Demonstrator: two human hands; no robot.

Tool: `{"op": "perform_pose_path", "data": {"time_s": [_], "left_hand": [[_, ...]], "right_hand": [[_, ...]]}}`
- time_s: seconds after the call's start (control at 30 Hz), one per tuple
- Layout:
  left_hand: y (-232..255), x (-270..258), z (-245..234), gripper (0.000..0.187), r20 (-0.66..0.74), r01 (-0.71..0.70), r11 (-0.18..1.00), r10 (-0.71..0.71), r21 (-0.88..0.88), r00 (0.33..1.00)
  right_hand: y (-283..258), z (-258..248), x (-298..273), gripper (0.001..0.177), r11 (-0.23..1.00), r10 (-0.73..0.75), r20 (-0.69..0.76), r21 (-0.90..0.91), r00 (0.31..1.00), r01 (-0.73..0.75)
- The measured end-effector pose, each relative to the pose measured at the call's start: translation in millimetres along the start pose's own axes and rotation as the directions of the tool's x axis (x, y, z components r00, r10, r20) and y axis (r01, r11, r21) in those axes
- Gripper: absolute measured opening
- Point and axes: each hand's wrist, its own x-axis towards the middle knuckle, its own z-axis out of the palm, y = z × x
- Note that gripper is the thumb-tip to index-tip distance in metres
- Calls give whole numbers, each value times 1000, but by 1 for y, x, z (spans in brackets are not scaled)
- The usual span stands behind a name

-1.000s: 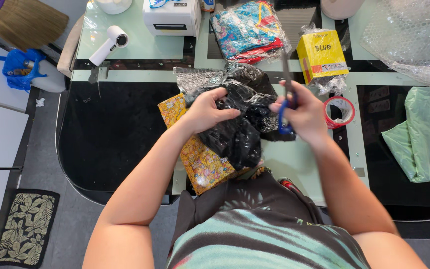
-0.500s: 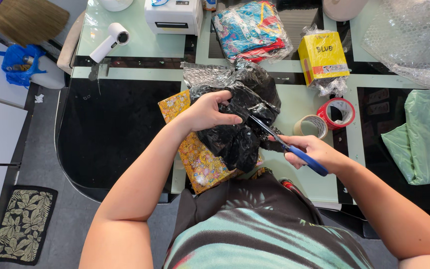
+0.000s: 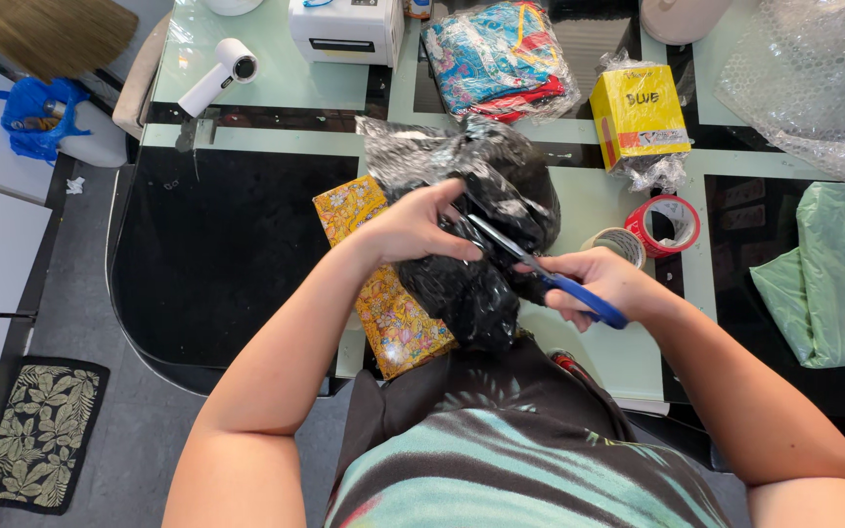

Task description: The person opens a yellow patterned box, then cuts a sheet of black bubble wrap with scissors. They place the box on the bubble wrap, fold the wrap around it, trim the excess, and begin securing the package with tape.

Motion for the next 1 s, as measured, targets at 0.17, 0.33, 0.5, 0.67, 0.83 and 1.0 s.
{"op": "perform_pose_path", "data": {"time_s": [0.17,0.33,0.5,0.67,0.83,1.0], "left_hand": [[7,-14,-21,69,22,-25,993,27,-113,999],[16,-14,-22,43,36,-213,975,211,68,977],[47,-39,-30,68,-285,-187,653,546,734,787],[47,-44,40,112,-542,-47,744,528,667,654],[18,-49,24,74,-711,177,925,127,337,691],[9,-53,13,54,-664,86,894,259,440,702]], "right_hand": [[-9,-8,7,55,781,-602,-332,-433,726,450],[-21,20,47,52,805,-588,-413,-382,696,454],[-24,25,72,42,785,-620,-571,-455,538,422],[-25,16,88,42,806,-589,-615,-402,525,434],[-26,-11,83,43,843,-532,-545,-266,649,467],[-29,-46,76,47,875,-483,-486,-287,728,389]]}}
